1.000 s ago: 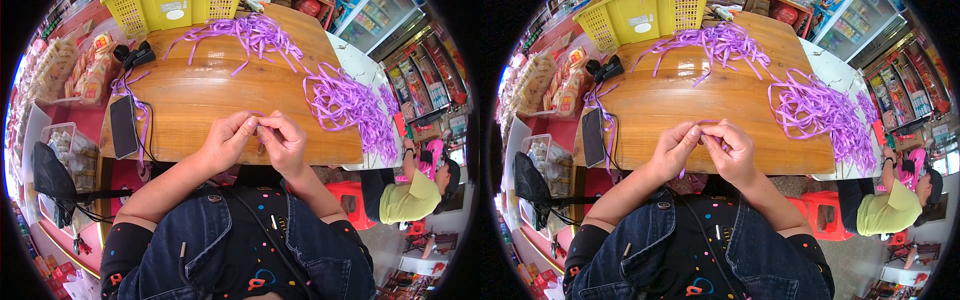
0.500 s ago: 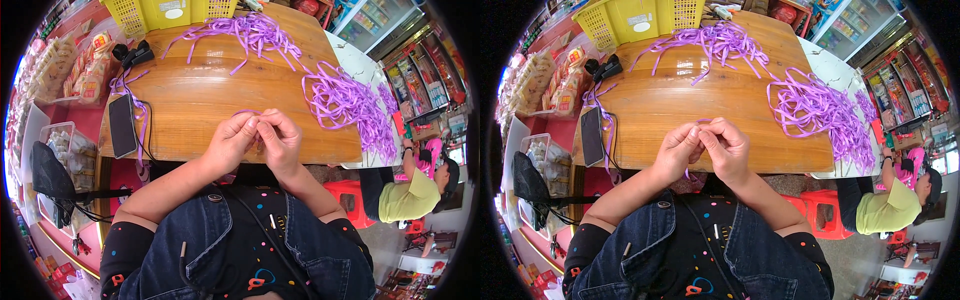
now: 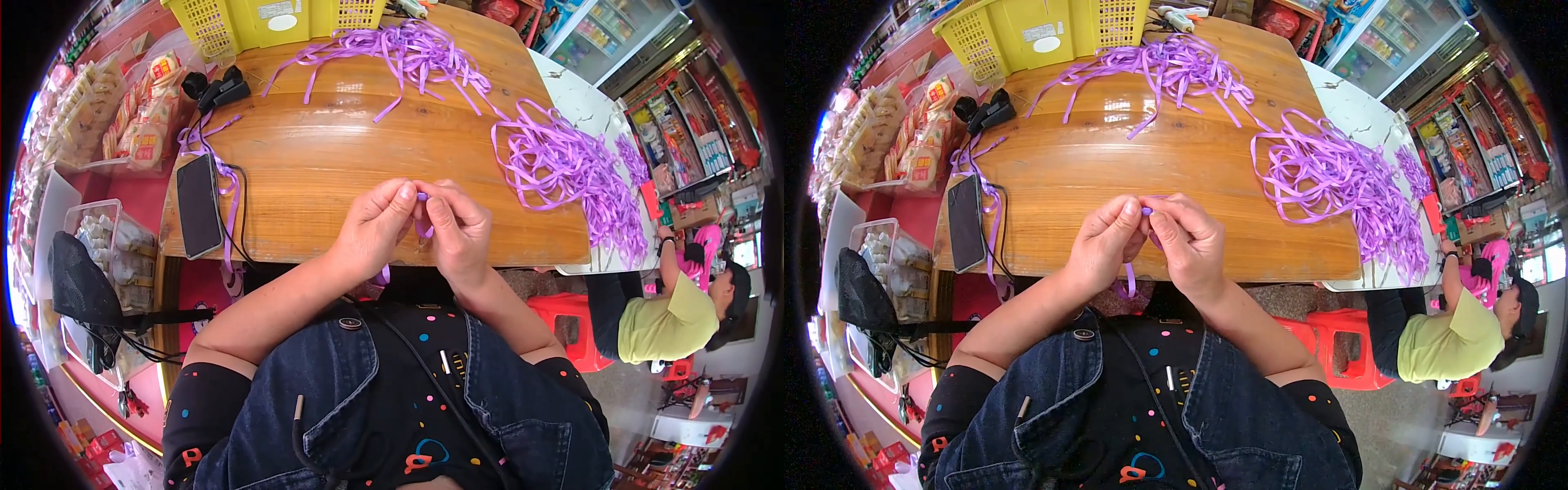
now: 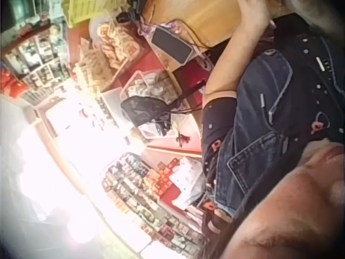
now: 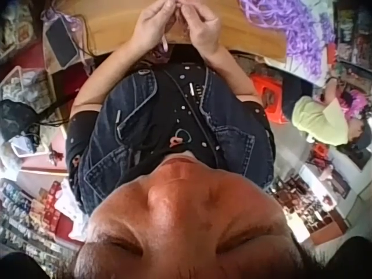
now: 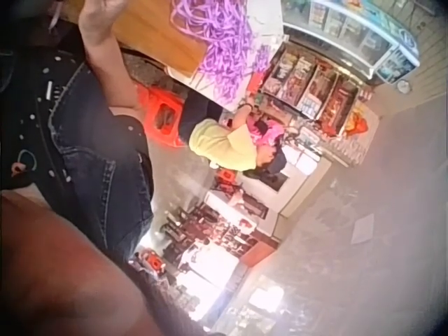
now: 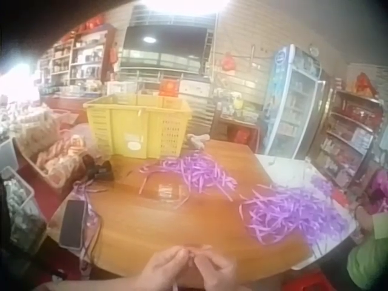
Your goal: The person ties knots in purple ribbons by hand, using a needle to thread the ribbon ends through loops. They pick up individual ribbons from a pile, form loops, pull the ends through, and set the knotted ribbons aside.
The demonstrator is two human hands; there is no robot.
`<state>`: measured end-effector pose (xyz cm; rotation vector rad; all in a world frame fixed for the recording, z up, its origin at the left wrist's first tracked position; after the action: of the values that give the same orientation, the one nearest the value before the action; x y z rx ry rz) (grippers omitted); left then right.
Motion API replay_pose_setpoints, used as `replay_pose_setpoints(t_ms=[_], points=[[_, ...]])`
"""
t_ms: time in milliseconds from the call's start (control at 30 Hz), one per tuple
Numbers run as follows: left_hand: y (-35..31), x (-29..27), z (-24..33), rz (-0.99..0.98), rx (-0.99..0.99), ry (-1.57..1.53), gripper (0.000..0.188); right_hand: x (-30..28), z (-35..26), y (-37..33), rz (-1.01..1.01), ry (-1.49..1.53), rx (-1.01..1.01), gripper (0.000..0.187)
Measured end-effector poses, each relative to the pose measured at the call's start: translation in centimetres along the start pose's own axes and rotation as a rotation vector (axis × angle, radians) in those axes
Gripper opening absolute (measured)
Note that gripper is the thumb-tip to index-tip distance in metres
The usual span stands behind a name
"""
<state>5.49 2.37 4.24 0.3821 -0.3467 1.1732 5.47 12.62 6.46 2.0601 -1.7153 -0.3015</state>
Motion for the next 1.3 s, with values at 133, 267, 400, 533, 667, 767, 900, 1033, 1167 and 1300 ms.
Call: replay_pose_setpoints(t_ms=[133,267,400,533,667,767,900,1033,1167,1300], points=[[0.1,-0.4,0.2,0.018,0.024,0.071,0.034,0.0,-1.1,0.3,-0.006,-0.141,-0.095,0.014],[0.0,-0.2,0.4,-0.003,0.035,0.087,0.035,-0.2,-0.5,0.2,-0.015,-0.068,-0.019,0.013],[-0.1,-0.5,0.3,-0.01,0.04,0.093,0.036,0.0,-0.3,0.1,-0.007,-0.032,-0.018,0.01],[-0.1,-0.5,0.1,-0.012,0.031,0.075,0.036,-0.1,-0.5,-0.1,0.005,-0.064,-0.038,0.007],[-0.1,-0.3,0.1,-0.032,0.033,0.082,0.036,-0.1,-0.6,0.0,0.015,-0.077,-0.055,0.006],[0.0,-0.4,0.0,-0.053,-0.001,0.089,0.036,-0.1,-0.7,0.1,-0.002,-0.096,-0.08,0.005],[-0.1,-0.3,-0.4,-0.104,-0.161,-0.009,0.04,0.1,-1.0,0.1,-0.008,-0.036,-0.036,0.004],[-0.3,-0.4,-0.3,-0.102,-0.162,-0.039,0.041,0.4,-1.0,0.3,-0.018,-0.008,-0.024,0.003],[-0.2,-0.4,0.0,-0.078,-0.127,0.032,0.041,0.3,-1.0,0.2,-0.037,-0.052,-0.055,0.003],[-0.2,-0.2,0.7,-0.045,-0.017,0.113,0.04,0.2,-1.1,0.1,-0.031,-0.132,-0.061,0.001]])
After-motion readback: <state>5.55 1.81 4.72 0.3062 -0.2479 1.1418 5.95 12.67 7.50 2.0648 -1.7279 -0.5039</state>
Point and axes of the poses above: each hand's wrist, its own y-axis towards the middle knuckle, its own x-axis out of the palm, z = x × y, the point moved 7 cm from there along y, towards the middle knuckle, and after that the axes turned 1 degree about y, right-handed, at the moved point
